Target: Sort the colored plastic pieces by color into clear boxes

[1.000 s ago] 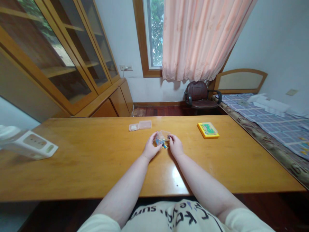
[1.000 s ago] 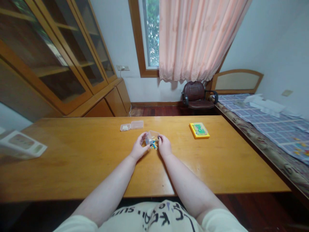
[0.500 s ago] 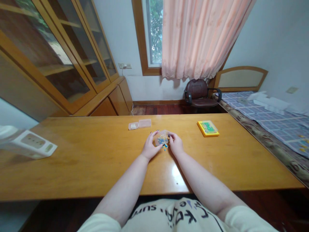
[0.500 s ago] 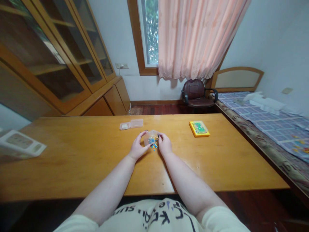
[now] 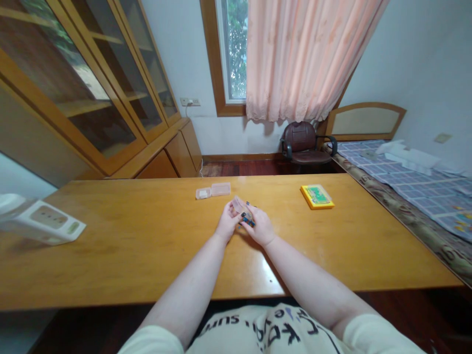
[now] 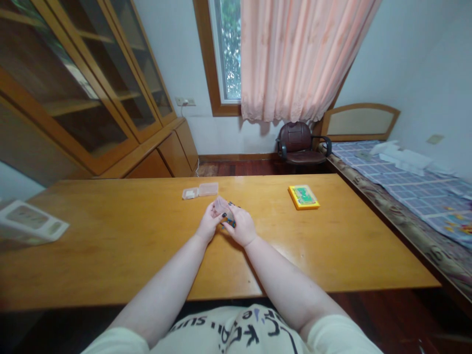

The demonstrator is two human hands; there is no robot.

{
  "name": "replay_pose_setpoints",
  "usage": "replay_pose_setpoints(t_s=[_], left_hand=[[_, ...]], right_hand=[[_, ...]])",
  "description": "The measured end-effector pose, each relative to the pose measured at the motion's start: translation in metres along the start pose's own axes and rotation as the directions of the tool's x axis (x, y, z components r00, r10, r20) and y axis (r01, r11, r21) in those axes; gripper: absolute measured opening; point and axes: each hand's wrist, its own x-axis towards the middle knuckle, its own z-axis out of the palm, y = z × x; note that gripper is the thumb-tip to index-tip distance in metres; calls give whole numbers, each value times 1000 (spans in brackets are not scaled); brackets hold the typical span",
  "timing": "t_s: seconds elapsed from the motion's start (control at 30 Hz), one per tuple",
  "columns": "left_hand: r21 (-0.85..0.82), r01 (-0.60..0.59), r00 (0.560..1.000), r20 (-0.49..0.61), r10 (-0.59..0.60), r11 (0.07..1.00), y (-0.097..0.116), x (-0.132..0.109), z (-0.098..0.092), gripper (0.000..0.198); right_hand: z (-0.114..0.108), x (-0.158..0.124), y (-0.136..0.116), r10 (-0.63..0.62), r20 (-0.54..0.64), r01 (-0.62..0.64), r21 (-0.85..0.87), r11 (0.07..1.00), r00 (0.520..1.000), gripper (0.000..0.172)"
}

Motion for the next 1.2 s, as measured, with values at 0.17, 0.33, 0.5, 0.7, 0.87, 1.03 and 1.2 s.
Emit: replay_pose_setpoints(t_s=[0.17,0.33,0.5,0.7,0.87,1.03,1.2], left_hand=[[-2,53,998,21,-53,999,-3,-3,3,75],[17,72,997,23,-72,997,-3,-2,2,77],[45,50,997,55,-52,998,-7,2,-3,78],[132,-21,971,-235,51,991,-20,18,-23,46],[139,-15,936,-346,63,990,-26,26,-31,29],[163,-40,944,-317,91,986,-24,24,-29,23],[195,-36,948,-303,95,980,-22,23,-25,19]], right_hand=[[2,0,2,10,-36,-13,-66,998,999,39],[1,-3,4,-14,-4,13,-65,998,1000,37],[3,-3,8,-16,-58,13,-44,999,998,36],[-10,27,47,234,-106,-252,-210,945,967,36],[-7,57,75,349,159,-256,-421,870,924,35],[19,80,71,279,370,-95,-445,891,886,44],[39,99,62,257,498,-44,-400,916,828,61]])
